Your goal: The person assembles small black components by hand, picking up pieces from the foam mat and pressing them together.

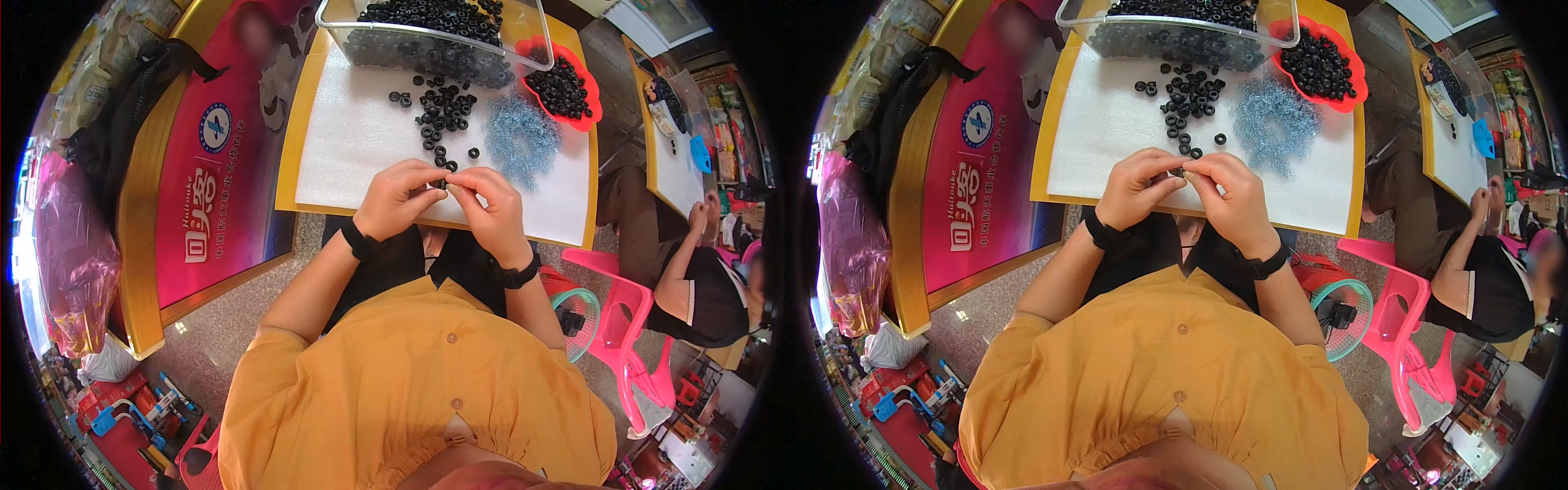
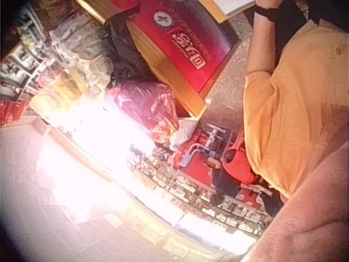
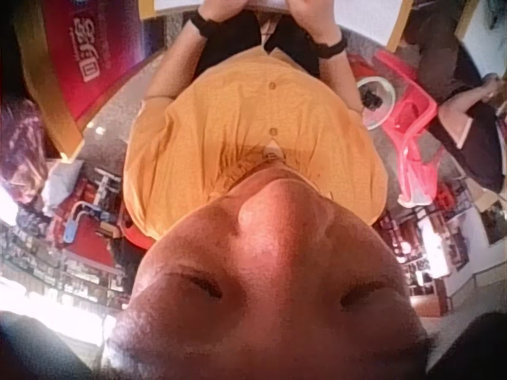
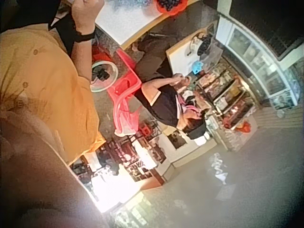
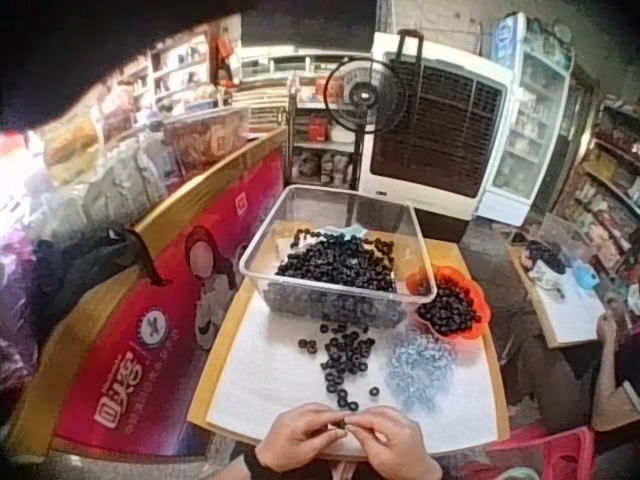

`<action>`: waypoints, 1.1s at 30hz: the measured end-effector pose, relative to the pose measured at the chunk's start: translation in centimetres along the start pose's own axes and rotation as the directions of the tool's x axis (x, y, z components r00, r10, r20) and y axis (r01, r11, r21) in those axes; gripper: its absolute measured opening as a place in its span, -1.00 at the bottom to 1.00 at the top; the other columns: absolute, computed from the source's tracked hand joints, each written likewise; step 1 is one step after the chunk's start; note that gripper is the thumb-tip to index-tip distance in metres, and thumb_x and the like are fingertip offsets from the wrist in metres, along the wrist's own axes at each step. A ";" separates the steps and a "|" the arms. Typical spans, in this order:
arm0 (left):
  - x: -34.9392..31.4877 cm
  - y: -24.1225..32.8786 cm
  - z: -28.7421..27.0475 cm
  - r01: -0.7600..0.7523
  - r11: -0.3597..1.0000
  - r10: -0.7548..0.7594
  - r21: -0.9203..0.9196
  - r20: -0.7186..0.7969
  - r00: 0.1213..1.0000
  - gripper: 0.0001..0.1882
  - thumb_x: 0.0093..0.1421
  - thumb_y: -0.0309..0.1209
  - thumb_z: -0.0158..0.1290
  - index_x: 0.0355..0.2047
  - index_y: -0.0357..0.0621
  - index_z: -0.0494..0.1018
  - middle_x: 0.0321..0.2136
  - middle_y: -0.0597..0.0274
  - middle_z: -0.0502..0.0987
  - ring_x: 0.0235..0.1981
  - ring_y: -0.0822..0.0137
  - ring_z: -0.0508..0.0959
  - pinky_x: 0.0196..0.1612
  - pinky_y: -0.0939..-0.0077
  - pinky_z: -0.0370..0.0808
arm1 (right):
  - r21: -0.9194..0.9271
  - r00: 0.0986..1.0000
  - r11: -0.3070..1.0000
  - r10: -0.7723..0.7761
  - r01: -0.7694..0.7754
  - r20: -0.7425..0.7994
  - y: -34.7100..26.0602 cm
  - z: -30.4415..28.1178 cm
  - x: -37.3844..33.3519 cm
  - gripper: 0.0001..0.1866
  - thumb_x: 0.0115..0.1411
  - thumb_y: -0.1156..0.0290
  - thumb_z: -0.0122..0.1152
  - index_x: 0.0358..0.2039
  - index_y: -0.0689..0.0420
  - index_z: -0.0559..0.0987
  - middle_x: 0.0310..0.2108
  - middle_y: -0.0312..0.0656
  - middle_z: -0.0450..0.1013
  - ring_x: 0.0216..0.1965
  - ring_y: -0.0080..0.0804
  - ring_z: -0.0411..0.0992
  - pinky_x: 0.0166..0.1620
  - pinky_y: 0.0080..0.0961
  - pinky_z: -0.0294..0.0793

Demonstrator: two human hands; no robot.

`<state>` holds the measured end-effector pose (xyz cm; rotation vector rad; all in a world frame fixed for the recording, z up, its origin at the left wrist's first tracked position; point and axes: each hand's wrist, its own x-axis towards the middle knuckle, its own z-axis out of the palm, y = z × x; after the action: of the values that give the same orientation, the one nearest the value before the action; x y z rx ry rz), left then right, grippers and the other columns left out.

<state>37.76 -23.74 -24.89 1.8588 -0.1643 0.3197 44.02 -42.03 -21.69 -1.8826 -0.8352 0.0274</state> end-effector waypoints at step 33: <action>0.2 -0.4 -1.0 -0.041 0.987 0.065 -0.158 0.154 0.986 -0.68 0.12 -0.52 0.23 -0.07 -0.18 0.59 -0.35 0.22 0.49 -0.30 0.36 0.49 -0.24 0.56 0.42 | 0.518 0.587 0.277 0.409 -0.810 0.699 3.1 -1.4 1.4 -0.76 0.24 0.38 0.27 -0.16 0.26 0.56 -0.34 -0.21 0.56 -0.41 -0.56 0.49 -0.38 -0.63 0.54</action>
<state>37.95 -22.63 -24.91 1.7272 -0.3394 0.1897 47.27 -43.04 -23.07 -1.1375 -0.1462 1.2269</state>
